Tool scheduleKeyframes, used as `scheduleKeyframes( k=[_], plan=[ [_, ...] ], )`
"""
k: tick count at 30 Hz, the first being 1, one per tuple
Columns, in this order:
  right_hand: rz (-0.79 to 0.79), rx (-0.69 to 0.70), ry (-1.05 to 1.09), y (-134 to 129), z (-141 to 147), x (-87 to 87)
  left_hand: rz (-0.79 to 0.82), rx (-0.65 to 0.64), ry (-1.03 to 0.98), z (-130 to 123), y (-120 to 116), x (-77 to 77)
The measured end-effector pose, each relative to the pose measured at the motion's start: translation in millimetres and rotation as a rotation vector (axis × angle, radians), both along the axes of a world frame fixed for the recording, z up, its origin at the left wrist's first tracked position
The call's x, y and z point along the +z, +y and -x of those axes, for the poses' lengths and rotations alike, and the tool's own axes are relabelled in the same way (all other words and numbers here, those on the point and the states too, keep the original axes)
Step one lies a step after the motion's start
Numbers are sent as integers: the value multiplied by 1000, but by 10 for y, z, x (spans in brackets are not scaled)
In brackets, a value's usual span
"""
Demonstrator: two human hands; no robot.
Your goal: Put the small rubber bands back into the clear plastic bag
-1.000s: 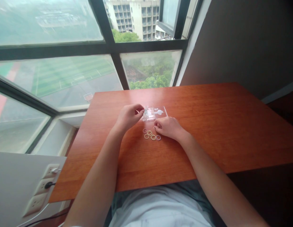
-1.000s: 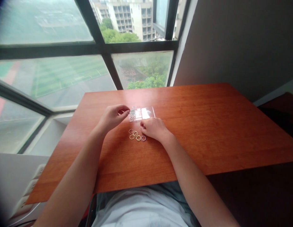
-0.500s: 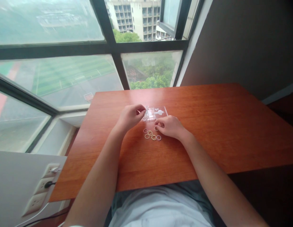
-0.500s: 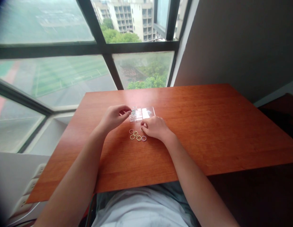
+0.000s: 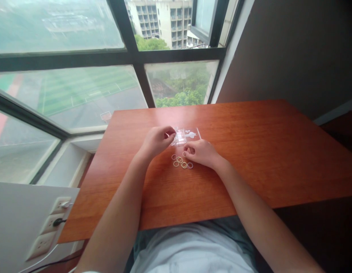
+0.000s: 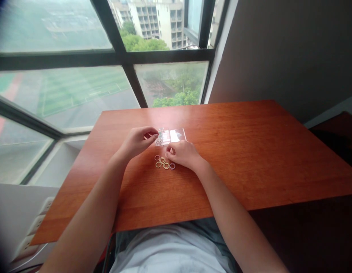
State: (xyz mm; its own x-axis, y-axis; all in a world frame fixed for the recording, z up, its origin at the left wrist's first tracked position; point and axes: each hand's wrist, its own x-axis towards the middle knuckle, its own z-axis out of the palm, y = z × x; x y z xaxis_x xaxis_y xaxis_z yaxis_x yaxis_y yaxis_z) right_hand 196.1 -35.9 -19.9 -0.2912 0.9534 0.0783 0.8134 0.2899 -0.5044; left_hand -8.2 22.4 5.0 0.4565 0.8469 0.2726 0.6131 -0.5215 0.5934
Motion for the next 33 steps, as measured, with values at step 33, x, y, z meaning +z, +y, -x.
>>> scheduleKeyframes(
  k=[33],
  plan=[
    [-174,-153,441,65,-35,-84,285,-254,-160,-204,-152,72]
  ],
)
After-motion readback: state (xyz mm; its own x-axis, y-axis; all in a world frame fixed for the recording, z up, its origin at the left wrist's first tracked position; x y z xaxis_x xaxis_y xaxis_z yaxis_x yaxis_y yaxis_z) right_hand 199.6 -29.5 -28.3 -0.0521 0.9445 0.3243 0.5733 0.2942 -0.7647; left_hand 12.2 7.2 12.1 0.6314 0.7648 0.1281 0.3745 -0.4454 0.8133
